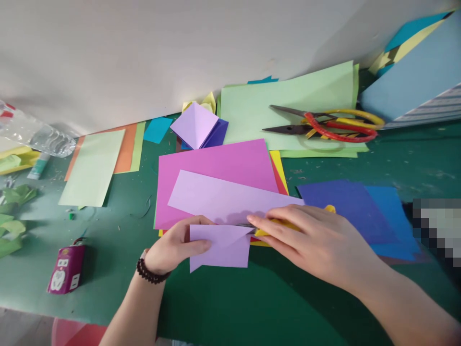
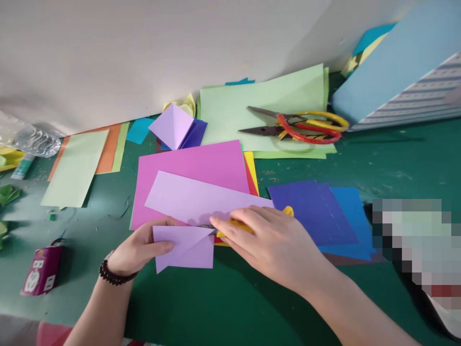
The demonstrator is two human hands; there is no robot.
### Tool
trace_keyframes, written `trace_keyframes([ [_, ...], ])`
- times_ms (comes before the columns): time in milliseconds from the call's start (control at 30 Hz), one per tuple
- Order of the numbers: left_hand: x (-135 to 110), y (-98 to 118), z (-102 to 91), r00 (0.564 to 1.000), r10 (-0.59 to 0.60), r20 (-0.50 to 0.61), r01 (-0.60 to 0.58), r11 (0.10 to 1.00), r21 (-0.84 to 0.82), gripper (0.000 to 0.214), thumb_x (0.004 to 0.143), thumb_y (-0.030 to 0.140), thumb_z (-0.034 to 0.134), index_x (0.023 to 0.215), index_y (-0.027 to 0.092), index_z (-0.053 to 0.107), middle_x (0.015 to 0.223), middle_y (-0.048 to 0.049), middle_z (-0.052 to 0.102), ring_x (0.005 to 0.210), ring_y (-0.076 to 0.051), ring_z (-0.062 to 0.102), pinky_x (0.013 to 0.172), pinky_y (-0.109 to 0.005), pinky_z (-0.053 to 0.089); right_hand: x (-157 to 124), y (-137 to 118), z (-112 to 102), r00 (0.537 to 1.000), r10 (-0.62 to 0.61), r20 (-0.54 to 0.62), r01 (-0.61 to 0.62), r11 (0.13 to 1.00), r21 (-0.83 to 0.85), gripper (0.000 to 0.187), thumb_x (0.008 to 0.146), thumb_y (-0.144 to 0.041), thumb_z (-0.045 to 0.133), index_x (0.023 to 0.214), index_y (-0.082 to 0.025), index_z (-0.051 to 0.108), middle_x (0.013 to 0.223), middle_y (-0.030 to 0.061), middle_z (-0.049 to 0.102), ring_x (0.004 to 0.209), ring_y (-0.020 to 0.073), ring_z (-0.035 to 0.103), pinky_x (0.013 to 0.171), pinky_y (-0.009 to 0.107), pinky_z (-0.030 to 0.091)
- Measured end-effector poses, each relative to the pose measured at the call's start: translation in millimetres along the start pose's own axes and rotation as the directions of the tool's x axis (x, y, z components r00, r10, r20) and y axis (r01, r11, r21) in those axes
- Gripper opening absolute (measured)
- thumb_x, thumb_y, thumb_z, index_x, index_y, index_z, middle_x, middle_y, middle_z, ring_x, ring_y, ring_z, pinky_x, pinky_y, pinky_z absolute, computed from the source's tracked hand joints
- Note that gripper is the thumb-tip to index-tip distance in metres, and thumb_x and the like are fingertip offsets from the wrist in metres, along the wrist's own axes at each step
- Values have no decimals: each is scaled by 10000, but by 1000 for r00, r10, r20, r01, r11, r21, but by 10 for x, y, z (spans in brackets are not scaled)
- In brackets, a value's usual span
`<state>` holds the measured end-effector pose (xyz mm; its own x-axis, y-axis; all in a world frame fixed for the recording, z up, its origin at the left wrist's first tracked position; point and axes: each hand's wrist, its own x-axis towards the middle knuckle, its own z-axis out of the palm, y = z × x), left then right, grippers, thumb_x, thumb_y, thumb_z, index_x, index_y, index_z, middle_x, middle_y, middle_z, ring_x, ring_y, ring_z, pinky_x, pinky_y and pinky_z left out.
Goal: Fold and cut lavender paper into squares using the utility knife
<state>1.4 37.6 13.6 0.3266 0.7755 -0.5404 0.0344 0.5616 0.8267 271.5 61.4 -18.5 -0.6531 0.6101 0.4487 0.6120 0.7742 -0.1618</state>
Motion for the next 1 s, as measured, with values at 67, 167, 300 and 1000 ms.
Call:
trace_keyframes([
  [67, 24, -37, 30, 1000, -17, -13, 17, 1000, -1, 343, 740, 329, 748, 1038, 163, 707, 853, -62, 702, 730, -174, 622, 612, -230, 460, 6, -8, 17, 1000, -9, -10, 9, 1000, -12, 265, 904, -218, 574, 1165, -219, 616, 870, 32, 660, 739, 164, 632, 664, 313, 466],
  [167, 50, -97, 74, 998, -64, -19, 65, 998, 23, 349, 785, 436, 698, 966, 138, 717, 864, -69, 713, 765, -193, 631, 654, -263, 481, 12, -25, 30, 1000, -10, -26, 10, 1000, 8, 283, 895, -190, 583, 1178, -189, 605, 876, 35, 676, 740, 156, 631, 667, 301, 461],
  [300, 50, -145, 109, 993, -74, -93, 84, 991, 105, 385, 791, 514, 671, 814, 131, 707, 765, -52, 701, 709, -179, 620, 617, -254, 463, 31, -48, 25, 998, -4, -56, 7, 999, 49, 246, 890, -173, 589, 1131, -131, 602, 912, 55, 698, 779, 163, 645, 690, 306, 467],
  [1000, 23, -159, 118, 988, -100, -120, 106, 994, 36, 391, 730, 437, 760, 1000, 160, 705, 1014, -82, 740, 944, -276, 684, 761, -350, 558, 49, -55, 23, 997, 25, -72, -20, 998, 67, 228, 867, -198, 635, 1079, -120, 601, 869, 41, 721, 761, 149, 671, 731, 297, 482],
])
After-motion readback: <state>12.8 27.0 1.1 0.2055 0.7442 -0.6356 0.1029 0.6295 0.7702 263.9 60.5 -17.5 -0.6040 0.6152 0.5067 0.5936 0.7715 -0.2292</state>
